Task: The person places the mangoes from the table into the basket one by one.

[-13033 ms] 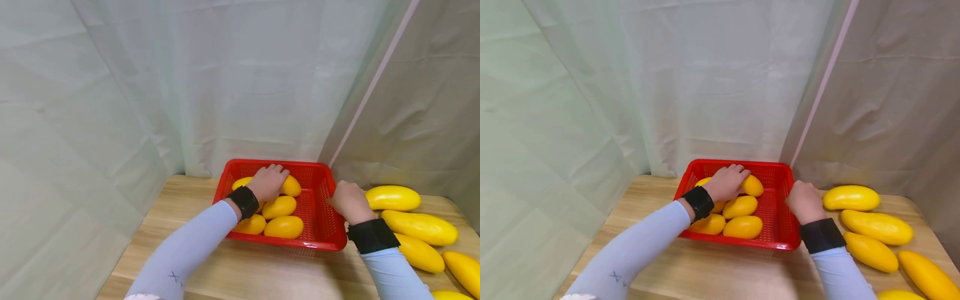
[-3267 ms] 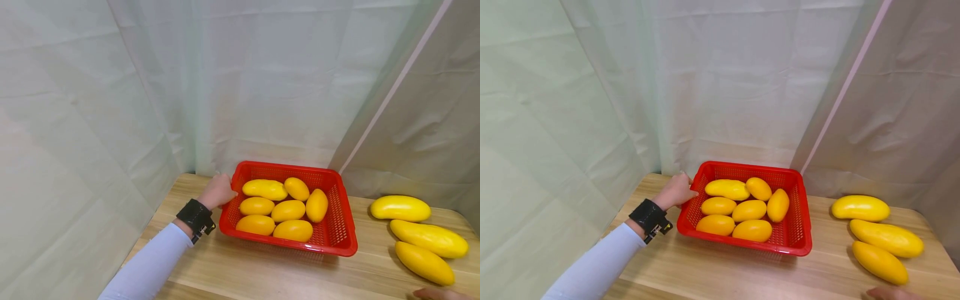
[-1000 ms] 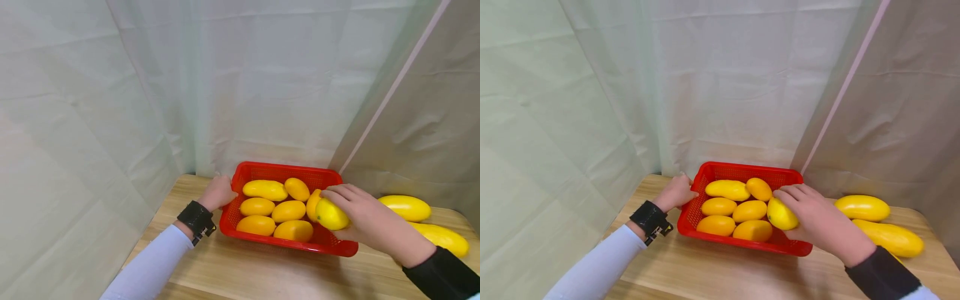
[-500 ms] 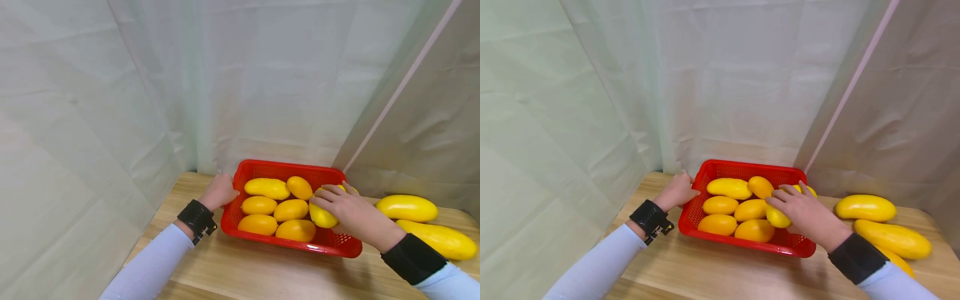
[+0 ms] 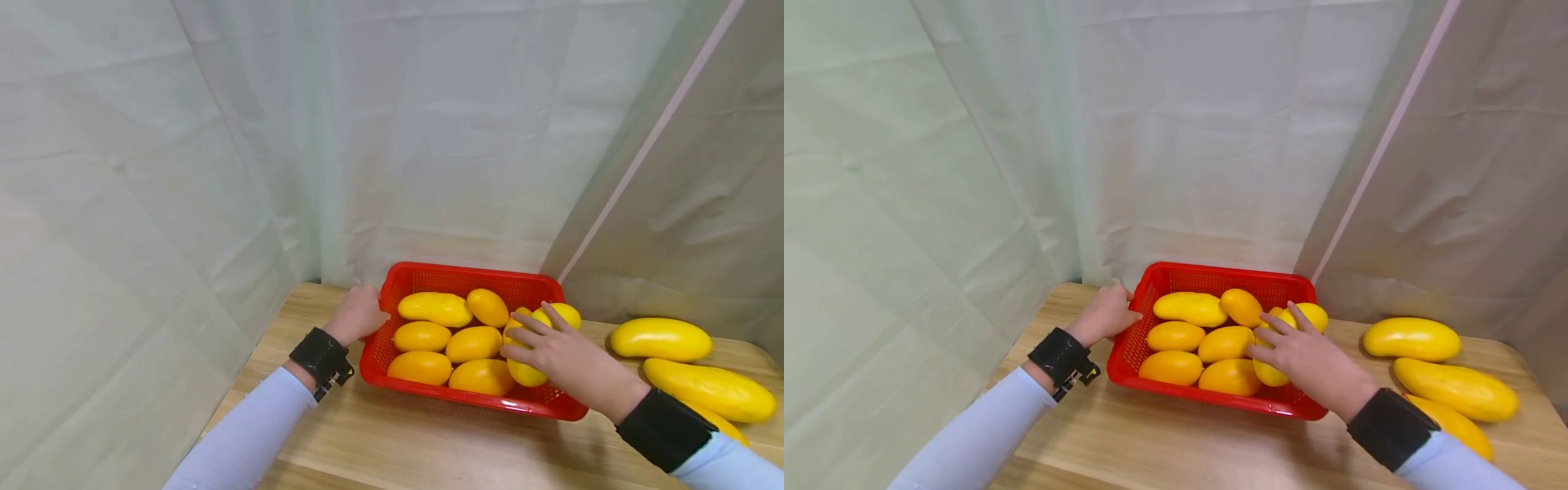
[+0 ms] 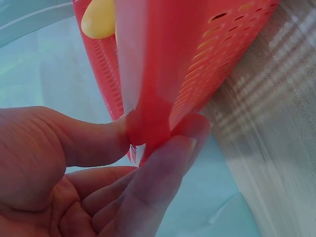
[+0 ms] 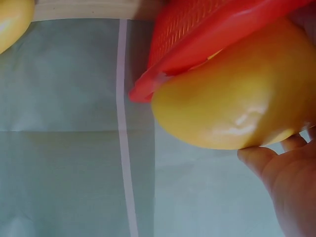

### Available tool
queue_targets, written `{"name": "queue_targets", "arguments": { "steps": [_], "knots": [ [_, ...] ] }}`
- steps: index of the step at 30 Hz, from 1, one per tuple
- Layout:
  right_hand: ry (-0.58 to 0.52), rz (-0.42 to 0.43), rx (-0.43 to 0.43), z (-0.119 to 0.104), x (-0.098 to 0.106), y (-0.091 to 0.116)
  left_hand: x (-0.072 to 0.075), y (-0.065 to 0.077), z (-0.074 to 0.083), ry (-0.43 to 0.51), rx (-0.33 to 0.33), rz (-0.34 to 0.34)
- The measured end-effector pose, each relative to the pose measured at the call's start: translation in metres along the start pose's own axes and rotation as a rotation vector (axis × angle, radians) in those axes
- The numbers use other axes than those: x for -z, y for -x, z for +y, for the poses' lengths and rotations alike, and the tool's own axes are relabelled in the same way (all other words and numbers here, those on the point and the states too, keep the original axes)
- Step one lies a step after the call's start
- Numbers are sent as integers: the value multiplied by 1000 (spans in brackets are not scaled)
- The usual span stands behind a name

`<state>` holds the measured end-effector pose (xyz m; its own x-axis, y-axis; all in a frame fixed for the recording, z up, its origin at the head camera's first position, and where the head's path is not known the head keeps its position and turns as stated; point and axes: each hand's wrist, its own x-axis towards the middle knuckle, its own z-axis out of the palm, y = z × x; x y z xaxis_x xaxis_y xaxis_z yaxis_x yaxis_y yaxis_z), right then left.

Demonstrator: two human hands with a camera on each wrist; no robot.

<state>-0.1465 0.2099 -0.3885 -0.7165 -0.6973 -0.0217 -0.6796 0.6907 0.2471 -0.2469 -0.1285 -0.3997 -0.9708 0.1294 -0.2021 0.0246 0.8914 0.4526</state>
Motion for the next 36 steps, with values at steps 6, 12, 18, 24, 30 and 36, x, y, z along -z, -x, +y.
{"name": "queue_targets", "arguments": {
  "steps": [6,12,18,24,30,36],
  "knots": [
    [12,-32,43,-5,-4,4,0,0,0,1,0,-3],
    [6,-83,71,-9,-7,8,-1,0,0,6,-4,6],
    [-26,-90,63,-11,-7,9,-1,0,-1,12,-8,3],
    [-130,-58,1,-11,-7,9,0,1,-1,18,-11,-3],
    [-275,-120,-105,-13,-5,11,-1,-1,-1,-10,-17,7],
    [-346,-117,-157,-18,-5,10,-1,1,-1,-6,-15,11]
  ]
}}
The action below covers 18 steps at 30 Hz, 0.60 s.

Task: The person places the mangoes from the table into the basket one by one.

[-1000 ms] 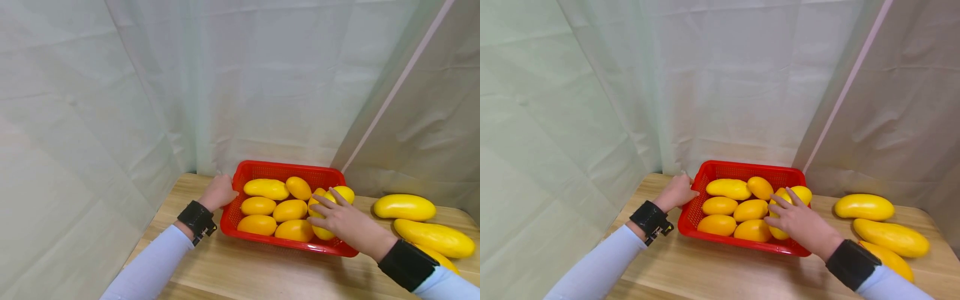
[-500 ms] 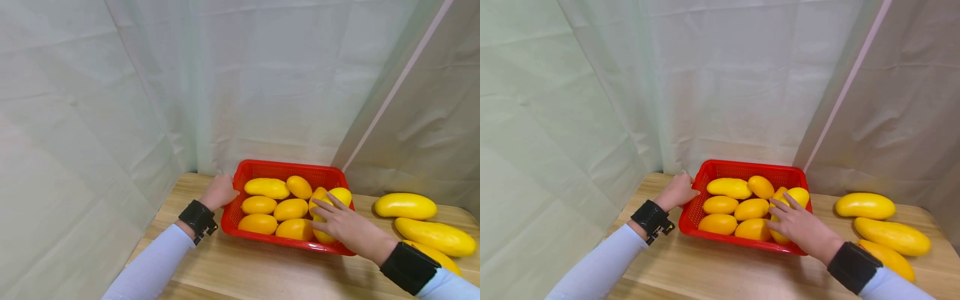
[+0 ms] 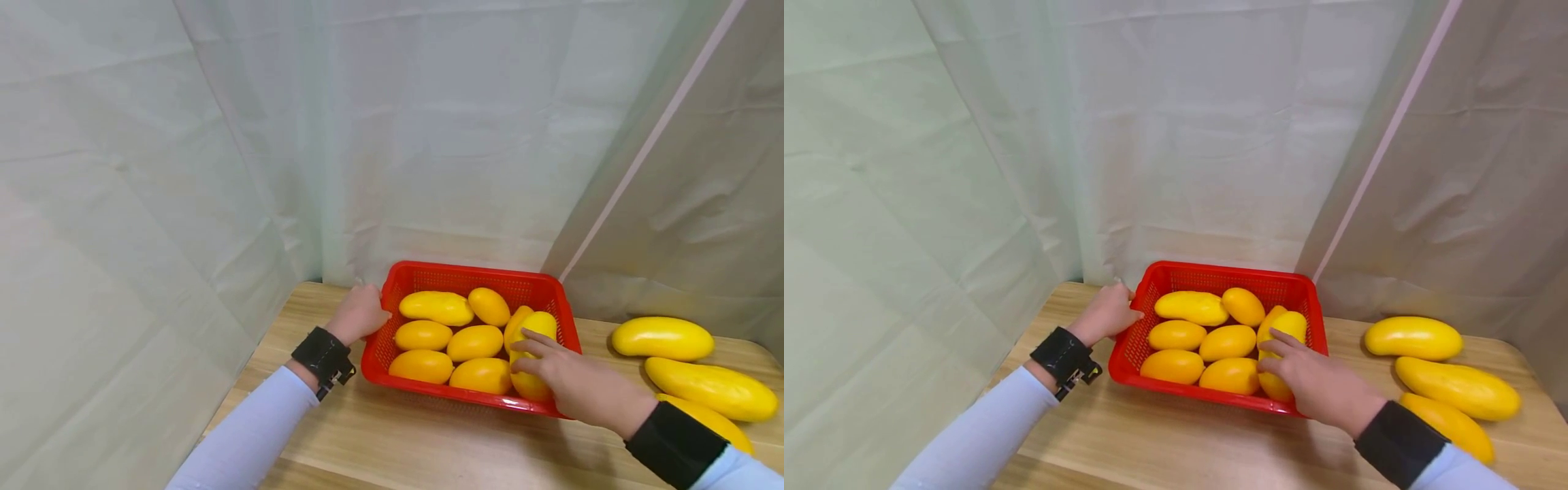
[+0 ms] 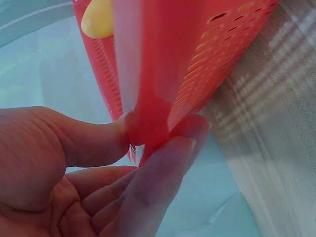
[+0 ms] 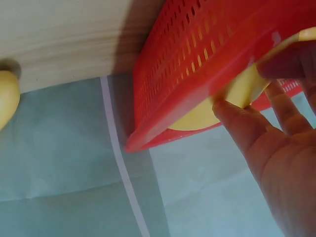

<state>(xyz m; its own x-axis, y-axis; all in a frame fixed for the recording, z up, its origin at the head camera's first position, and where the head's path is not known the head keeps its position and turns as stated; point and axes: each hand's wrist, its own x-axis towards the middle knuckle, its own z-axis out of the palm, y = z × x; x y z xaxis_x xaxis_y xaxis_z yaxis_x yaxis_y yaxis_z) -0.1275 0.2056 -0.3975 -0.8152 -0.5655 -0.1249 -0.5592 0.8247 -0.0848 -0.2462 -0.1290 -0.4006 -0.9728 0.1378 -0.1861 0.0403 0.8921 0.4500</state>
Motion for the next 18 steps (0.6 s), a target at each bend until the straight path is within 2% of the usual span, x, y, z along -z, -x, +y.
{"name": "queue_targets", "arguments": {
  "steps": [11,18],
  "knots": [
    [25,97,16,-1,-10,0,1,2,1,26,17,-12],
    [49,151,36,-1,-9,7,1,2,0,30,15,-7]
  ]
}}
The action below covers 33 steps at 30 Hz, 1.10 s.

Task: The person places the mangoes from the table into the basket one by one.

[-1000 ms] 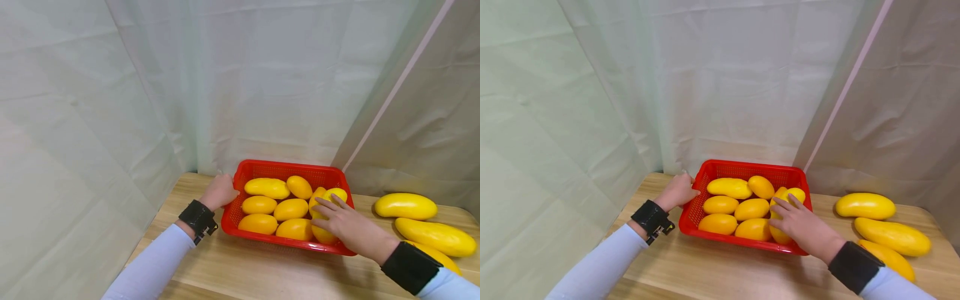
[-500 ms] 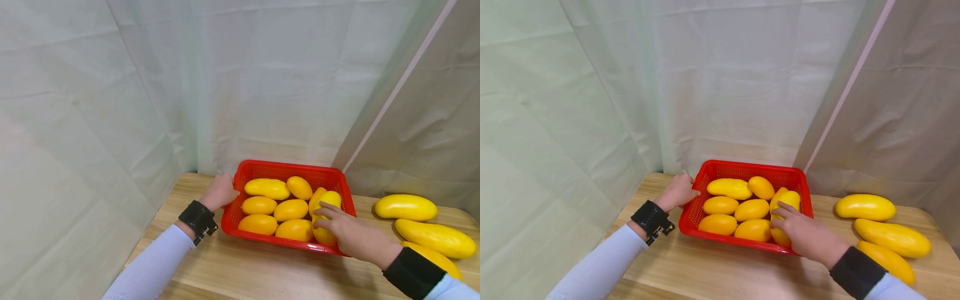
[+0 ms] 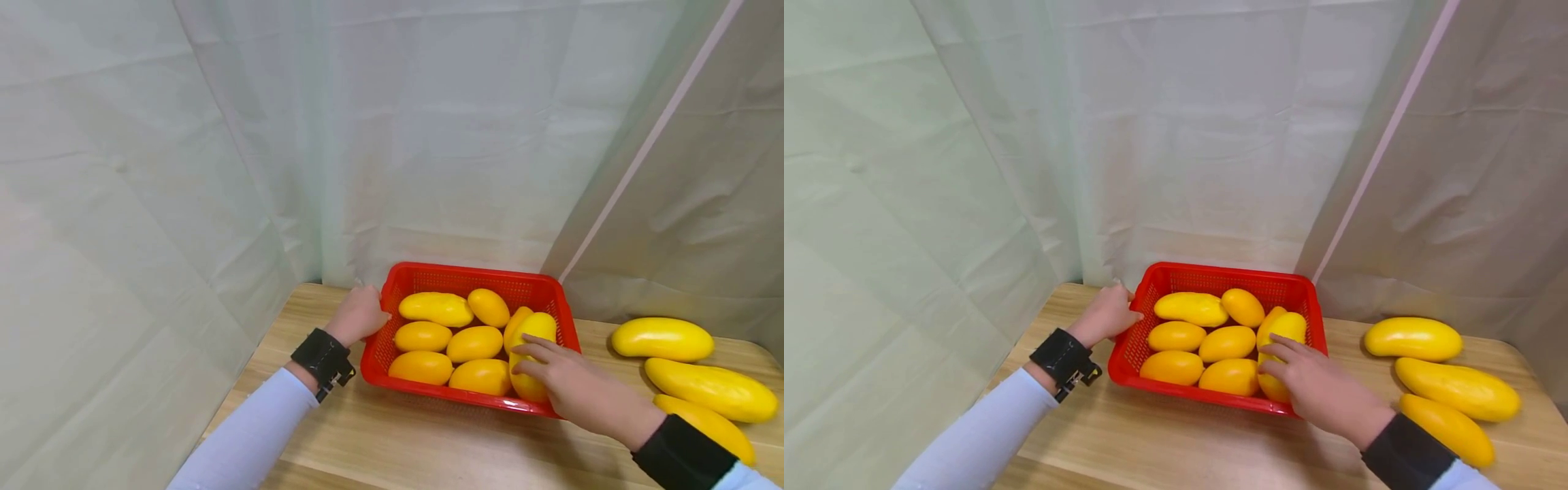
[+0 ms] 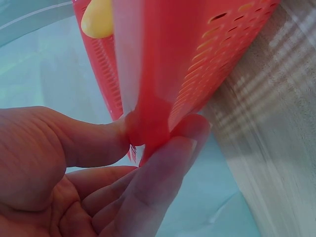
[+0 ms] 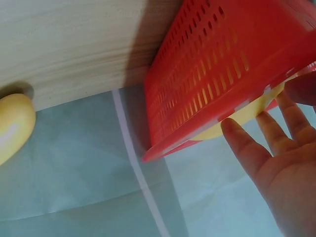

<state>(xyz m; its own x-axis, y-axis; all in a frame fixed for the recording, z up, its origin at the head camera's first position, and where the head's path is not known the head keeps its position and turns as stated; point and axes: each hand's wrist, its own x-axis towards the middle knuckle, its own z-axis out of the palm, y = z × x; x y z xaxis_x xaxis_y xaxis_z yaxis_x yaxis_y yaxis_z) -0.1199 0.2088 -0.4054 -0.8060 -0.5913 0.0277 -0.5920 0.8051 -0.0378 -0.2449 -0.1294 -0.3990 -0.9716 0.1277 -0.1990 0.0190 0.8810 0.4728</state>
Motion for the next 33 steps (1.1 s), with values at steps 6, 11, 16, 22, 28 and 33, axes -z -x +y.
{"name": "queue_targets", "arguments": {
  "steps": [6,11,16,22,28,33],
  "knots": [
    [-4,61,-80,7,9,10,0,0,0,20,-1,-5],
    [18,187,-117,22,19,22,-1,0,0,20,-11,-3],
    [40,298,-206,45,27,41,-1,0,0,24,-13,-6],
    [69,290,-395,81,33,73,-1,0,0,11,-14,-1],
    [104,254,-537,113,21,106,-1,-1,0,-2,-14,3],
    [57,268,-637,125,3,132,-1,-2,0,-5,-5,1]
  ]
}}
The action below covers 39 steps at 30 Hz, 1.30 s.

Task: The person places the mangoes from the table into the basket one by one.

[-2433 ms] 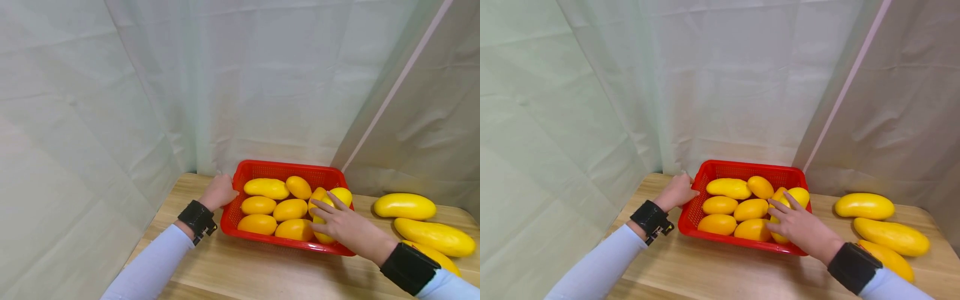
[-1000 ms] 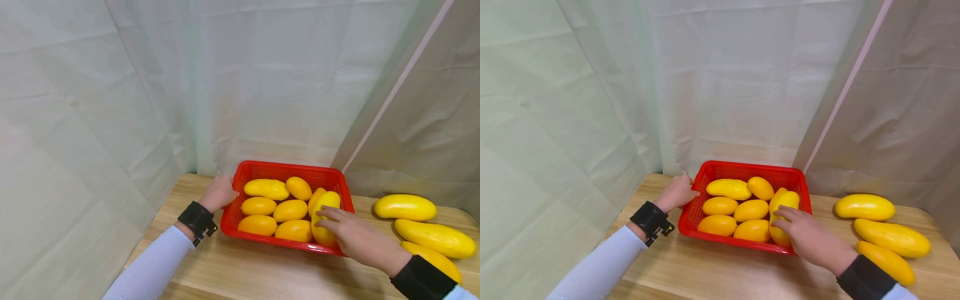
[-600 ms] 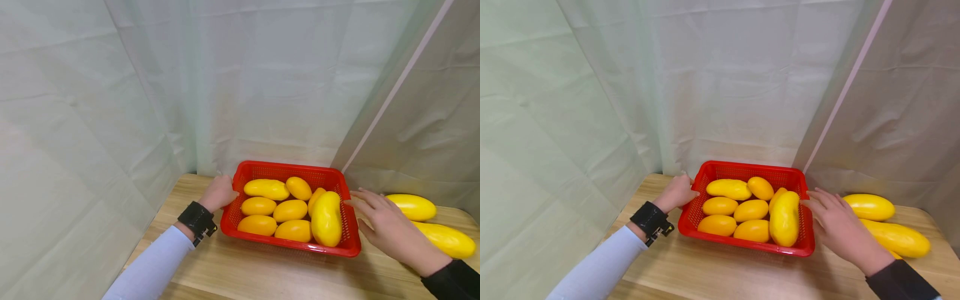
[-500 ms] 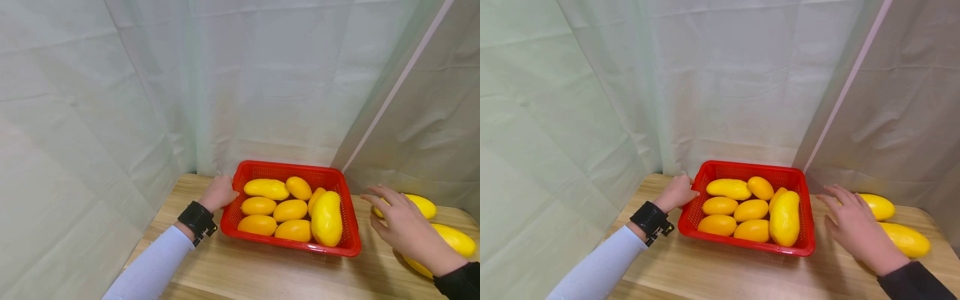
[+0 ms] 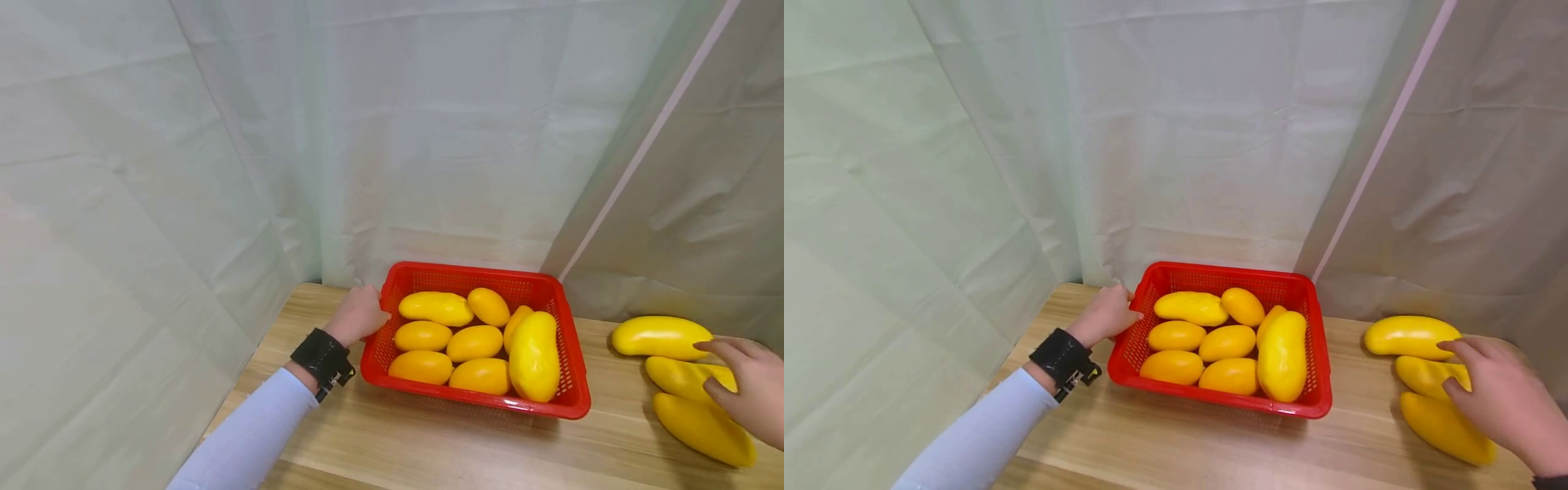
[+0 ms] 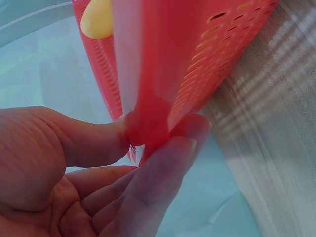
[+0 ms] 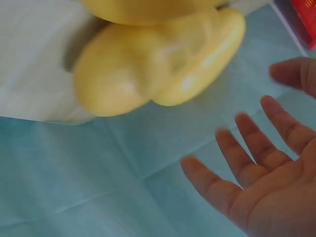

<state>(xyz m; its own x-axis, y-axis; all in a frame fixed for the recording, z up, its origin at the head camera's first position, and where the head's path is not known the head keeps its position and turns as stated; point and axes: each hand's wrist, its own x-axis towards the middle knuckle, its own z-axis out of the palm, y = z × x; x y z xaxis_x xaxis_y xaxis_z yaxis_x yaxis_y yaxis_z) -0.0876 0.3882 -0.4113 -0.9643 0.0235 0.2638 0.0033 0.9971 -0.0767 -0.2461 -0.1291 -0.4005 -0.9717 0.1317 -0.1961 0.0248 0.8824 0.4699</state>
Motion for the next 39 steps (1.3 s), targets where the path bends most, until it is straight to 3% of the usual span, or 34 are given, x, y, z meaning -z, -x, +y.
{"name": "queue_targets", "arguments": {
  "steps": [3,8,13,20,31,39],
  "knots": [
    [-30,-61,-86,10,-6,9,0,-1,0,0,6,0],
    [-24,-268,-205,17,-14,16,1,-1,-2,22,14,-1],
    [-12,-426,-192,15,-20,21,-1,-2,-4,24,21,-8],
    [-39,-384,-76,17,-32,27,-2,-3,-3,4,19,-1],
    [-100,-565,-71,5,-52,40,-1,-2,0,-16,8,-3],
    [-136,-619,-101,-10,-55,34,-1,-2,0,-10,9,-4]
  ]
}}
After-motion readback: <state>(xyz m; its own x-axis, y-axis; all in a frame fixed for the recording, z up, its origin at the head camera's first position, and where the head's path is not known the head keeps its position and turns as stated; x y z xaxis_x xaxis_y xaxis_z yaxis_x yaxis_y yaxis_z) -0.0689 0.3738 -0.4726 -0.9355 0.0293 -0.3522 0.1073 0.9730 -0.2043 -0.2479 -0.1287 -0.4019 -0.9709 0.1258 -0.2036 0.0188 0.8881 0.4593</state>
